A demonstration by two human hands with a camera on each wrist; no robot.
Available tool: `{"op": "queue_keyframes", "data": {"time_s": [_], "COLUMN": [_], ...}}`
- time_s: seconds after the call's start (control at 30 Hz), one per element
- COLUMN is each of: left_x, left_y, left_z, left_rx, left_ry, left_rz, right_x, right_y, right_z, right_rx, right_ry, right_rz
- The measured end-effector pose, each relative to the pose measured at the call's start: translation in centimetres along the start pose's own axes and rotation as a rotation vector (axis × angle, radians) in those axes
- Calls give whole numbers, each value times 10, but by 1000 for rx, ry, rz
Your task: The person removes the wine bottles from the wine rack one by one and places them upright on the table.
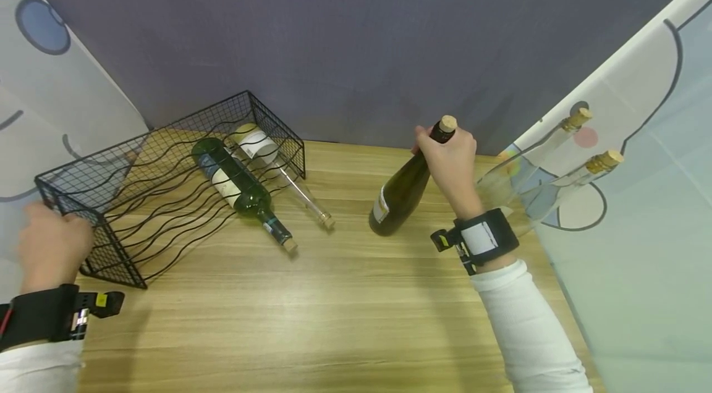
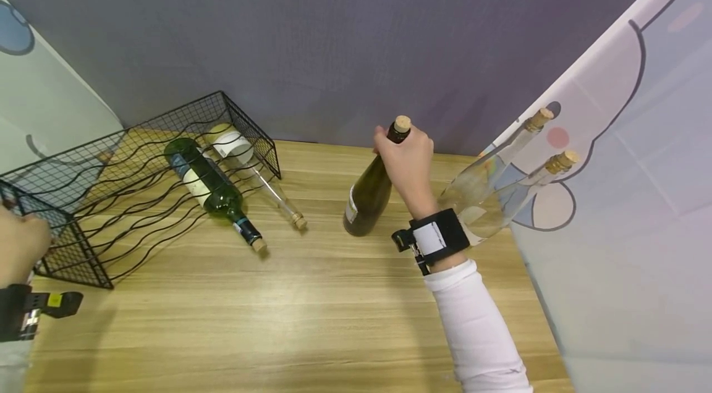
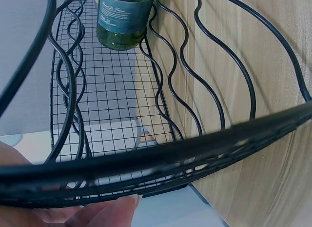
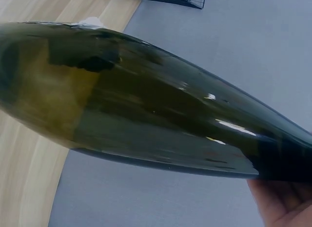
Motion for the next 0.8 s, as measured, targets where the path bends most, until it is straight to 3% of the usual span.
{"op": "queue_keyframes", "data": {"time_s": [0.13, 0.33, 0.4, 0.6, 0.8], "left_x": [0, 0, -1, -3, -4], "left_y": [-1, -1, 1, 4, 6], "left_z": [0, 0, 1, 3, 4], "left_rx": [-1, -6, -3, -11, -4], "left_ry": [-3, 4, 4, 1, -1], "left_rz": [0, 0, 2, 0, 3], "right_x": [-4, -30, -33, -30, -29], "right_y": [-2, -10, -10, -10, -10], "right_z": [-6, -21, -21, -17, -20], "right_rx": [-52, -114, -82, 19, 34], "right_ry": [53, 539, 619, 635, 605], "right_rz": [28, 38, 32, -45, -85]}}
Point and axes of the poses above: each hand's wrist, its own y-axis towards the middle knuckle, its own x-axis out of the back of the hand, z = x × y, the point moved 10 cm from there along y, towards the middle knuckle, and after that the axes turned 13 degrees about x, right-handed, at the moved point
